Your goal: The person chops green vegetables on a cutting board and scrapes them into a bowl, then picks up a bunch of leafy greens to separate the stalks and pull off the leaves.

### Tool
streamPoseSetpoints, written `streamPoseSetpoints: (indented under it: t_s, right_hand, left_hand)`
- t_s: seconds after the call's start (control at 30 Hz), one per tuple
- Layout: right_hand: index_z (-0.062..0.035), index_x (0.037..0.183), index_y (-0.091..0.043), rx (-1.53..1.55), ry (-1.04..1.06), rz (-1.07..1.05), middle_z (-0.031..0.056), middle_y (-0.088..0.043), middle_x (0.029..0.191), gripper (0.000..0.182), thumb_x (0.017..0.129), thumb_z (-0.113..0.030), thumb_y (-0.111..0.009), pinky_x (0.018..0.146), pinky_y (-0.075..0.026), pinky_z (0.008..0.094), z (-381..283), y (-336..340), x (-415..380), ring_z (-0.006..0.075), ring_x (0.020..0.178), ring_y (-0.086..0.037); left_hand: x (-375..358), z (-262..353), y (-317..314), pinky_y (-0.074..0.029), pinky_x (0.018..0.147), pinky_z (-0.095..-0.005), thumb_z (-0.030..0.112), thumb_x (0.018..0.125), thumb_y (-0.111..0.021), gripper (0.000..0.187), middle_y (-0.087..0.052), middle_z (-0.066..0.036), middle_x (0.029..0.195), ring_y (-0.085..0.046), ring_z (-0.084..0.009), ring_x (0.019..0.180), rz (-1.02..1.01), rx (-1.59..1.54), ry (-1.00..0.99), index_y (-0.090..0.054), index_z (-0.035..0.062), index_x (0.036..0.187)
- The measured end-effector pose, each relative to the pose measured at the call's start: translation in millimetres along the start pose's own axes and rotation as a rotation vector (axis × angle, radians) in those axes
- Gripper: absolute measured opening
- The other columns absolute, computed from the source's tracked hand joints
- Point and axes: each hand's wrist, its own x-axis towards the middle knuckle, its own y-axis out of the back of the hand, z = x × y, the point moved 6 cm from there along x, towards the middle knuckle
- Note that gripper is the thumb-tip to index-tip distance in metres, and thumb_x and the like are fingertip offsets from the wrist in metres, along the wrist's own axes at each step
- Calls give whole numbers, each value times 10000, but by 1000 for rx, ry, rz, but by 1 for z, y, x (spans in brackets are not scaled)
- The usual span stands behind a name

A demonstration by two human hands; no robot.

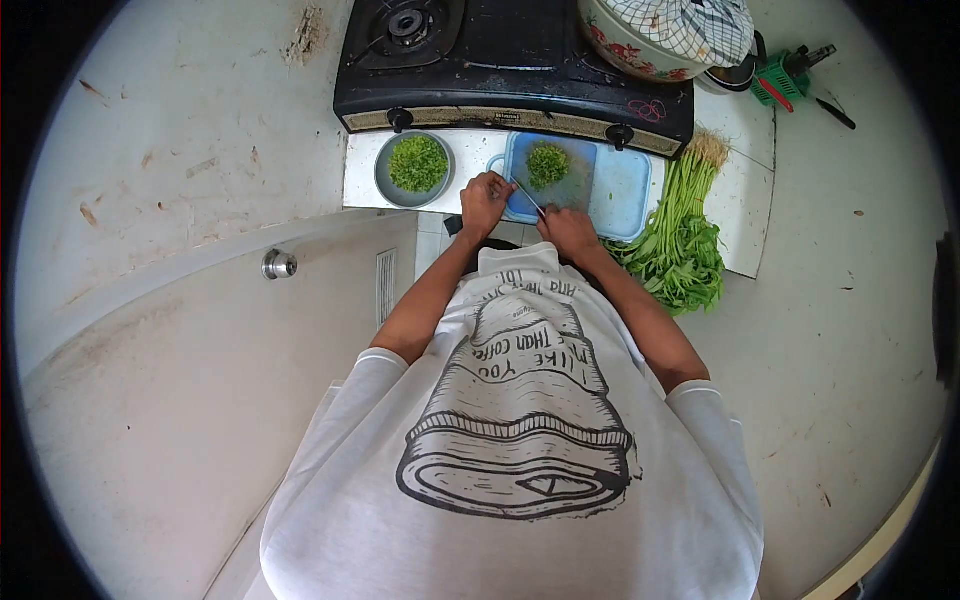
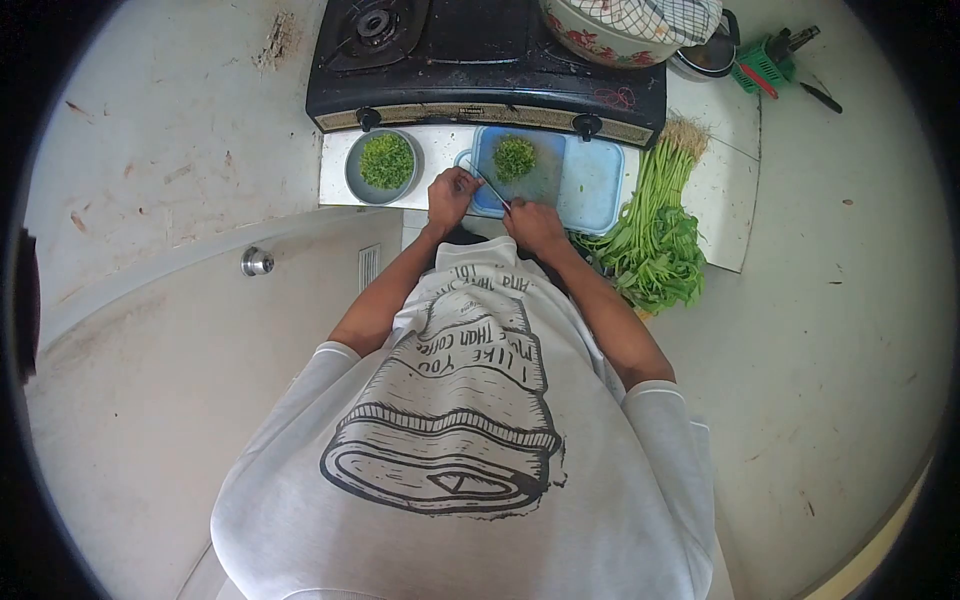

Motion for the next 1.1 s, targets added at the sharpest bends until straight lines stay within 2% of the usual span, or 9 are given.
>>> streamPoseSetpoints:
  t_s: [0.1, 0.2, 0.3, 0.4, 0.5, 0.6, 0.93, 1.03, 1.1]
  right_hand:
    - [25, 964, -670, 3, -6, 2, 252, -724, 797, 324, 973, -280, -563, 706, -587, 530, 1, 0, 1, 423, 754, -730]
    - [29, 963, -667, 0, -18, 4, 252, -723, 796, 325, 971, -281, -566, 703, -586, 528, 2, 0, 0, 421, 754, -731]
    - [32, 962, -661, 13, -17, 7, 255, -722, 796, 328, 970, -284, -570, 703, -585, 528, 2, 4, -1, 420, 757, -731]
    - [29, 957, -657, 1, -17, 15, 256, -720, 789, 329, 969, -290, -575, 701, -584, 528, 2, 6, -3, 421, 752, -730]
    - [25, 952, -654, 0, -7, 12, 253, -718, 778, 326, 966, -292, -580, 697, -583, 529, 2, 4, -4, 423, 742, -728]
    - [22, 958, -654, -14, 16, 7, 249, -718, 773, 323, 964, -294, -585, 693, -584, 526, 1, 2, -5, 421, 734, -729]
    - [13, 978, -665, -34, -69, -7, 260, -722, 802, 326, 974, -298, -567, 716, -588, 521, 2, 12, -2, 405, 761, -738]
    - [9, 990, -668, 6, -40, -43, 254, -727, 822, 327, 973, -301, -567, 730, -585, 523, -1, 12, -6, 409, 782, -735]
    - [2, 984, -660, -18, 15, -9, 248, -715, 780, 318, 982, -302, -566, 689, -578, 532, -1, 6, -7, 418, 746, -724]
  left_hand:
    - [-6, -13, -5, -529, 678, -321, 272, 846, -842, 266, -728, -70, 782, -674, -153, 697, -63, -102, 244, -729, 35, 889]
    - [-8, -20, -8, -520, 684, -299, 285, 844, -837, 251, -728, -30, 781, -657, -113, 697, -80, -144, 307, -736, 62, 899]
    - [-5, -24, -11, -521, 700, -292, 282, 845, -831, 240, -728, -17, 782, -651, -109, 697, -63, -156, 250, -736, 68, 899]
    - [-7, -25, -12, -464, 723, -326, 278, 836, -835, 225, -724, -4, 763, -650, -132, 688, -59, -159, 296, -737, 78, 863]
    - [-7, -27, -13, -465, 716, -331, 276, 836, -834, 223, -719, -4, 759, -651, -135, 689, -57, -206, 285, -737, 77, 864]
    - [-7, -28, -13, -514, 700, -273, 279, 850, -836, 248, -728, -12, 789, -650, -96, 708, -72, -153, 260, -728, 63, 908]
    - [-9, -21, -9, -506, 704, -275, 266, 851, -843, 247, -706, -9, 773, -630, -95, 706, -65, -184, 277, -725, 55, 906]
    - [-9, -24, -11, -504, 701, -272, 268, 854, -842, 250, -703, -9, 772, -627, -94, 708, -48, -178, 246, -725, 52, 903]
    - [-9, -25, -11, -504, 698, -269, 269, 858, -840, 251, -703, -9, 772, -628, -91, 711, -33, -159, 231, -725, 50, 901]
